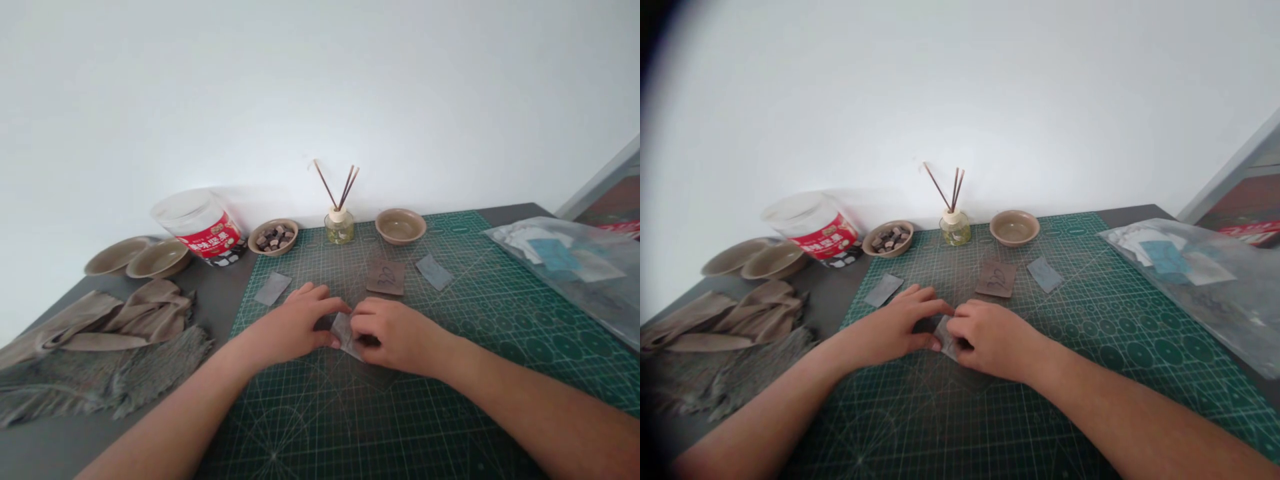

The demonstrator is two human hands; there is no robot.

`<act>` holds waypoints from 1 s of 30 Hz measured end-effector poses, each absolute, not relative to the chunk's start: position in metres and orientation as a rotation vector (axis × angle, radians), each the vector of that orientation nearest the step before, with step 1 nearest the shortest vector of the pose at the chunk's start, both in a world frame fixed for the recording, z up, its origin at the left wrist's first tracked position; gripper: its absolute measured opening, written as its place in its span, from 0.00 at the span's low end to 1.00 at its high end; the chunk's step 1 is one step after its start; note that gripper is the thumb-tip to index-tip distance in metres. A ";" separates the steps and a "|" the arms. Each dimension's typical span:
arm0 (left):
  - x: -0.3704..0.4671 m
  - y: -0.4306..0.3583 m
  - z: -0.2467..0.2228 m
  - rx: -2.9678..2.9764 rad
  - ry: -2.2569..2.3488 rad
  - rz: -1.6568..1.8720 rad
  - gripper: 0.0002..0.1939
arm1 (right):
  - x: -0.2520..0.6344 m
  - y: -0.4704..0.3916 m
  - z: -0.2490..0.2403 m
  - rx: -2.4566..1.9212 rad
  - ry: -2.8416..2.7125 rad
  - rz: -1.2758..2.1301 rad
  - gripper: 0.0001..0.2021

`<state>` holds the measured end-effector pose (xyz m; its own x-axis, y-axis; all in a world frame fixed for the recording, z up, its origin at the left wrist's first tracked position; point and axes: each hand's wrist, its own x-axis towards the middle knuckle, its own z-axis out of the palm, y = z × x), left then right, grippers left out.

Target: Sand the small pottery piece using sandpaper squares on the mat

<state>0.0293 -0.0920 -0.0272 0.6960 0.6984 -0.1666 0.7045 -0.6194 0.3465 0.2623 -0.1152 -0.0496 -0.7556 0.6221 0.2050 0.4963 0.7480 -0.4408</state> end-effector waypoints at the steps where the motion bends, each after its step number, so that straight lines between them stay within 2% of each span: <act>1: 0.029 -0.092 -0.028 2.526 1.099 -0.024 0.21 | 0.261 -0.115 -0.052 -0.897 -2.608 0.492 0.04; 13: 0.027 -0.089 -0.031 2.501 1.111 -0.038 0.23 | 0.259 -0.111 -0.050 -1.027 -2.580 0.432 0.05; 17: 0.026 -0.087 -0.032 2.475 1.101 -0.024 0.22 | 0.257 -0.114 -0.050 -0.900 -2.592 0.476 0.05; 21: 0.026 -0.088 -0.032 2.471 1.111 -0.006 0.22 | 0.256 -0.115 -0.050 -1.032 -2.564 0.440 0.05; 30: 0.026 -0.089 -0.031 2.500 1.123 -0.033 0.23 | 0.254 -0.122 -0.053 -0.944 -2.560 0.503 0.05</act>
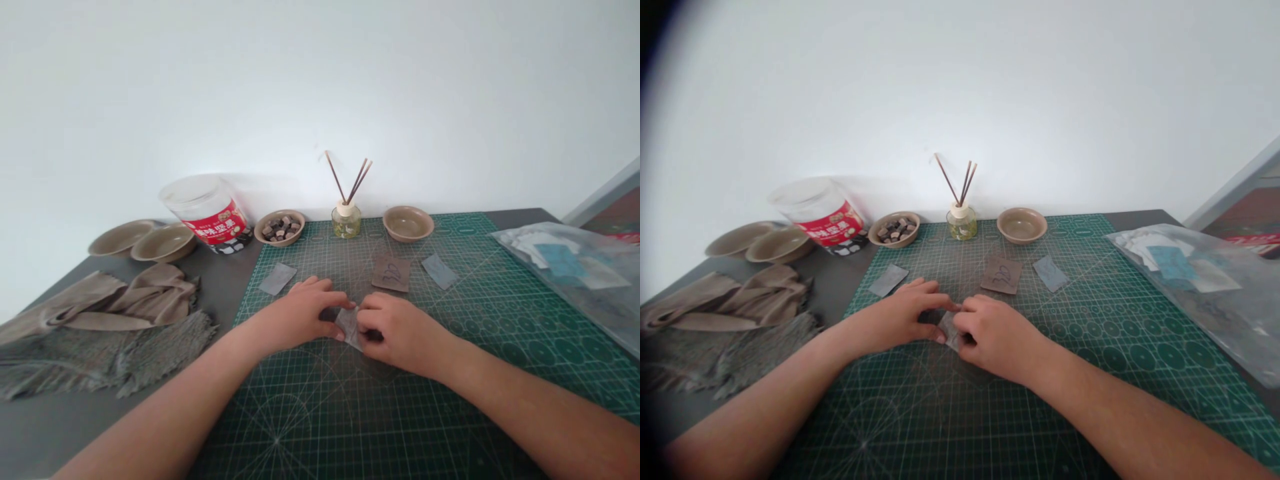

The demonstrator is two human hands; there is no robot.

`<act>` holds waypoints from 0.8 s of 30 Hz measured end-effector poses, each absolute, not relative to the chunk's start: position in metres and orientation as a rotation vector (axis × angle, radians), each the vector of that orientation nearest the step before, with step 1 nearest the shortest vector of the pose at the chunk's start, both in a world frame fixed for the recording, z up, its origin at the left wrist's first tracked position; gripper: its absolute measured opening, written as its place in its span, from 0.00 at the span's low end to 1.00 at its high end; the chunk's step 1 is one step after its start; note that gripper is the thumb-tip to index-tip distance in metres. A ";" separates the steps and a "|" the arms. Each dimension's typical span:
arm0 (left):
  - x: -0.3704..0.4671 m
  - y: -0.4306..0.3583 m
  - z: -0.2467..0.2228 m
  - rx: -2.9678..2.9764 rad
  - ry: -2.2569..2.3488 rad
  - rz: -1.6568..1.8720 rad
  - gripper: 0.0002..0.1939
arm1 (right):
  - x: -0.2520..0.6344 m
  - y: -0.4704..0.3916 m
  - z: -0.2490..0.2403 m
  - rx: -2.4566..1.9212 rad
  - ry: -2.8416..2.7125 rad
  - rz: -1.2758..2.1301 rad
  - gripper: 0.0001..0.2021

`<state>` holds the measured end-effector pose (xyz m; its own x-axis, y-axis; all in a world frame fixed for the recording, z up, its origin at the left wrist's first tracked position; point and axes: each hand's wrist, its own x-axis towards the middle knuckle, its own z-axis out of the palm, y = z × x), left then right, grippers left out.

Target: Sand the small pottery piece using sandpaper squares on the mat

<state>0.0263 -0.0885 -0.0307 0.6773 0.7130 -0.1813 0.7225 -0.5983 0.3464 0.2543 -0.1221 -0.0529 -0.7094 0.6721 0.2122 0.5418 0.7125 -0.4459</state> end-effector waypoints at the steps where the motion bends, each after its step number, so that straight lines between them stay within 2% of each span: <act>1: 0.026 -0.088 -0.031 2.501 1.119 -0.038 0.23 | 0.255 -0.121 -0.053 -0.961 -2.560 0.511 0.05; 8: 0.025 -0.087 -0.033 2.503 1.110 -0.045 0.19 | 0.254 -0.113 -0.054 -0.948 -2.566 0.431 0.04; 12: 0.026 -0.087 -0.032 2.491 1.097 -0.050 0.22 | 0.256 -0.109 -0.055 -1.000 -2.552 0.419 0.06; 17: 0.026 -0.087 -0.030 2.495 1.096 -0.058 0.20 | 0.257 -0.108 -0.055 -0.959 -2.562 0.404 0.05; 21: 0.025 -0.087 -0.029 2.496 1.093 -0.065 0.23 | 0.261 -0.108 -0.054 -0.991 -2.553 0.404 0.08; 24: 0.025 -0.086 -0.029 2.487 1.096 -0.063 0.22 | 0.260 -0.106 -0.054 -1.002 -2.508 0.402 0.09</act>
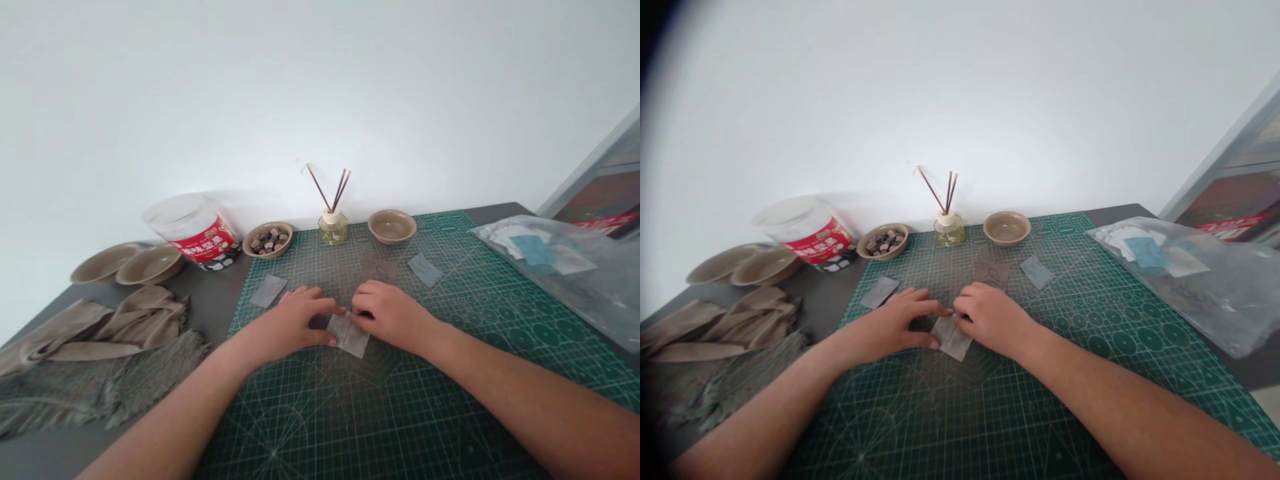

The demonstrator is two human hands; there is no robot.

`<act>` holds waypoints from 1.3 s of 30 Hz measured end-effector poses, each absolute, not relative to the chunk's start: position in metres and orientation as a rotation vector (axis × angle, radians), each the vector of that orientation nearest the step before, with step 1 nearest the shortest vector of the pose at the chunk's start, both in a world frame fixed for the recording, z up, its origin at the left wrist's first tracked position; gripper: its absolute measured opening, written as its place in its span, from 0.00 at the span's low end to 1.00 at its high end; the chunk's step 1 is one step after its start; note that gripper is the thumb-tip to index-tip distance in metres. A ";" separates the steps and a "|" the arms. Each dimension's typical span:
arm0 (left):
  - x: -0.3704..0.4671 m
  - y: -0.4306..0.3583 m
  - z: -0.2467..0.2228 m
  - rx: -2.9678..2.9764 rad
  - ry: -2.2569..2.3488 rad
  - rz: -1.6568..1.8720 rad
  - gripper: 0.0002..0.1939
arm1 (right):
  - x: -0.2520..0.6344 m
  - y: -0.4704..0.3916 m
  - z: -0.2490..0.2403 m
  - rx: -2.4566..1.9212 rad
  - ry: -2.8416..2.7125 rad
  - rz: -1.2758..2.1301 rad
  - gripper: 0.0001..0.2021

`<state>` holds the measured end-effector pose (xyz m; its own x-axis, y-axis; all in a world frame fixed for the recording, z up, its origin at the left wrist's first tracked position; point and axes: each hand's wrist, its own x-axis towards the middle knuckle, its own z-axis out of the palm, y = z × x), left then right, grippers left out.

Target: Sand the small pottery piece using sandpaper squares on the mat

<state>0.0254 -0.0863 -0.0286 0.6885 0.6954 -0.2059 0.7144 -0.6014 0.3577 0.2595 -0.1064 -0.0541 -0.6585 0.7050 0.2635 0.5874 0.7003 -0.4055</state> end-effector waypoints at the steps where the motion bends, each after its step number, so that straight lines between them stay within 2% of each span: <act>1: 0.025 -0.086 -0.028 2.488 1.096 -0.061 0.21 | 0.259 -0.107 -0.054 -0.959 -2.514 0.431 0.09; 5: 0.025 -0.088 -0.028 2.514 1.092 -0.068 0.23 | 0.263 -0.107 -0.054 -0.897 -2.451 0.633 0.08; 7: 0.025 -0.090 -0.028 2.546 1.090 -0.054 0.23 | 0.268 -0.105 -0.052 -1.015 -2.197 0.822 0.04; 9: 0.026 -0.092 -0.027 2.570 1.069 0.010 0.21 | 0.271 -0.102 -0.049 -1.051 -1.857 1.103 0.06; 12: 0.028 -0.094 -0.023 2.524 1.042 0.228 0.16 | 0.267 -0.101 -0.045 -0.897 -1.483 1.491 0.10; 17: 0.034 -0.100 -0.024 2.267 1.051 0.611 0.12 | 0.257 -0.103 -0.047 -0.802 -1.179 1.738 0.10; 20: 0.039 -0.102 -0.029 2.155 1.109 0.683 0.08 | 0.255 -0.103 -0.051 -0.793 -1.119 1.800 0.09; 26: 0.043 -0.102 -0.040 1.983 1.044 0.779 0.05 | 0.255 -0.103 -0.053 -0.791 -1.215 1.736 0.11; 31: 0.041 -0.104 -0.045 1.966 0.926 0.931 0.13 | 0.255 -0.108 -0.048 -0.741 -1.193 1.741 0.10; 36: 0.041 -0.108 -0.049 1.969 0.902 1.014 0.12 | 0.254 -0.110 -0.048 -0.703 -1.181 1.722 0.12; 39: 0.041 -0.110 -0.050 2.004 0.897 1.105 0.13 | 0.256 -0.111 -0.046 -0.696 -1.231 1.656 0.10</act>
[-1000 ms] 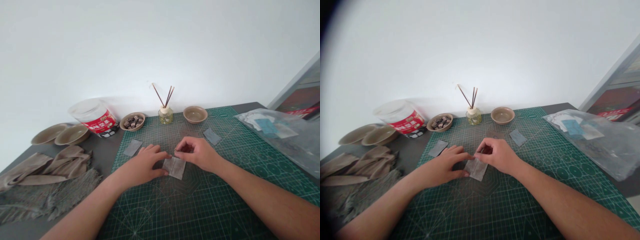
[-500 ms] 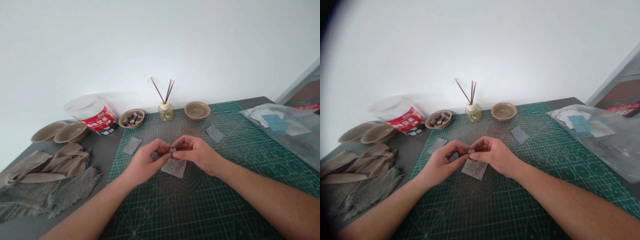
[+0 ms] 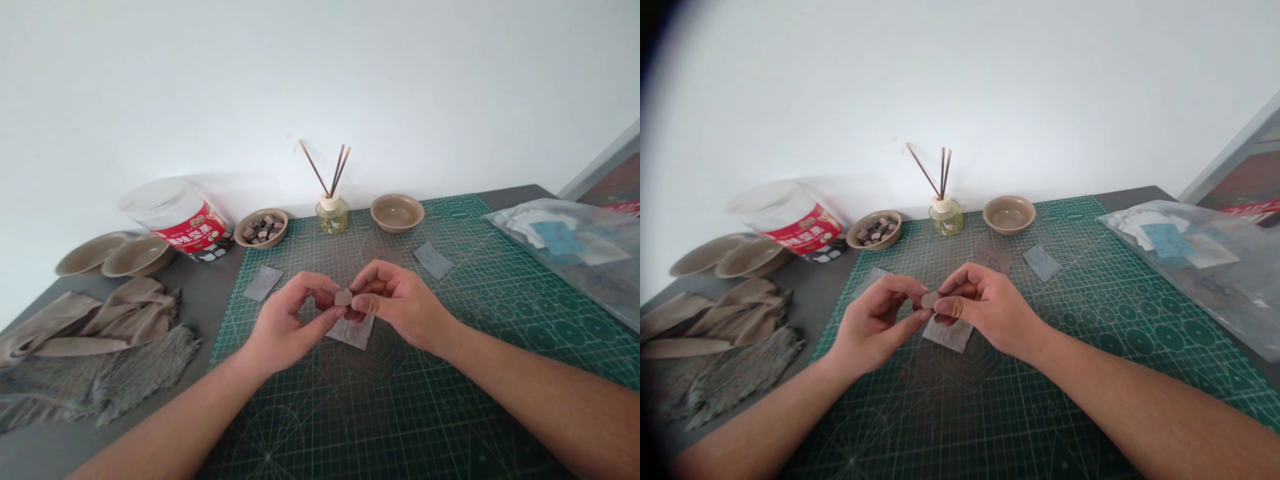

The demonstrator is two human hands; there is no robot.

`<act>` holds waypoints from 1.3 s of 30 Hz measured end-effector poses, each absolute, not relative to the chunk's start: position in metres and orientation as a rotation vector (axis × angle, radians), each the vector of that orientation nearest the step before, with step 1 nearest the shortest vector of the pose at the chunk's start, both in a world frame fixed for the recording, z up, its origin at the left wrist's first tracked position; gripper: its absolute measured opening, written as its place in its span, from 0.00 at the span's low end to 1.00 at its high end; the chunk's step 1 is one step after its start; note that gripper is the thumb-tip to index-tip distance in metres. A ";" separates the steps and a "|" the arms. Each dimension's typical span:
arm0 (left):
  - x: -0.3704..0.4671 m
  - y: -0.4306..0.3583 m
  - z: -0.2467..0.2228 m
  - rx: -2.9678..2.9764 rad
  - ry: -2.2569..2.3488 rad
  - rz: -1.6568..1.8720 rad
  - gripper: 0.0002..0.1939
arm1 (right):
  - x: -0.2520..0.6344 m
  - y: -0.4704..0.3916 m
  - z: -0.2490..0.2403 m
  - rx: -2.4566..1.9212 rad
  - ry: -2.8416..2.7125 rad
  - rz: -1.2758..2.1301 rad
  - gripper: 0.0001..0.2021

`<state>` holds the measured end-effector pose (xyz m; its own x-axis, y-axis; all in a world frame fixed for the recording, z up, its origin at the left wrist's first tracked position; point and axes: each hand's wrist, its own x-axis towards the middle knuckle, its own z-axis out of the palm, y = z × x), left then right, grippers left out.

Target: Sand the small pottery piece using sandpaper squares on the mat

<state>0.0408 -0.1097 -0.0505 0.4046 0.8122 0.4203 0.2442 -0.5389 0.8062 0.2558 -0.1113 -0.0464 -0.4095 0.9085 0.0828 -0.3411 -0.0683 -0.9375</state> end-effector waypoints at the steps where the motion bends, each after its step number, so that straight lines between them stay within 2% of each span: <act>1: 0.040 -0.110 -0.051 2.027 0.897 1.131 0.14 | 0.257 -0.112 -0.045 -0.696 -1.260 1.629 0.09; 7: 0.039 -0.111 -0.048 2.140 0.855 1.250 0.17 | 0.259 -0.116 -0.040 -0.714 -1.342 1.563 0.09; 14: 0.043 -0.111 -0.045 2.161 0.742 1.134 0.18 | 0.256 -0.118 -0.041 -0.777 -1.365 1.585 0.08; 19: 0.042 -0.111 -0.045 2.175 0.751 1.075 0.16 | 0.258 -0.116 -0.044 -0.801 -1.415 1.564 0.06; 23: 0.043 -0.110 -0.042 2.210 0.808 1.022 0.15 | 0.259 -0.117 -0.045 -0.899 -1.550 1.390 0.05; 29: 0.042 -0.105 -0.042 2.165 0.987 0.952 0.07 | 0.261 -0.115 -0.044 -0.993 -1.746 1.198 0.04; 31: 0.041 -0.101 -0.045 2.070 1.092 1.031 0.07 | 0.262 -0.115 -0.044 -1.085 -1.917 1.013 0.07; 35: 0.037 -0.090 -0.051 1.827 1.160 1.120 0.08 | 0.260 -0.117 -0.048 -1.193 -2.324 0.620 0.21; 39: 0.033 -0.083 -0.053 1.843 1.140 1.106 0.08 | 0.258 -0.121 -0.052 -1.272 -2.392 0.649 0.26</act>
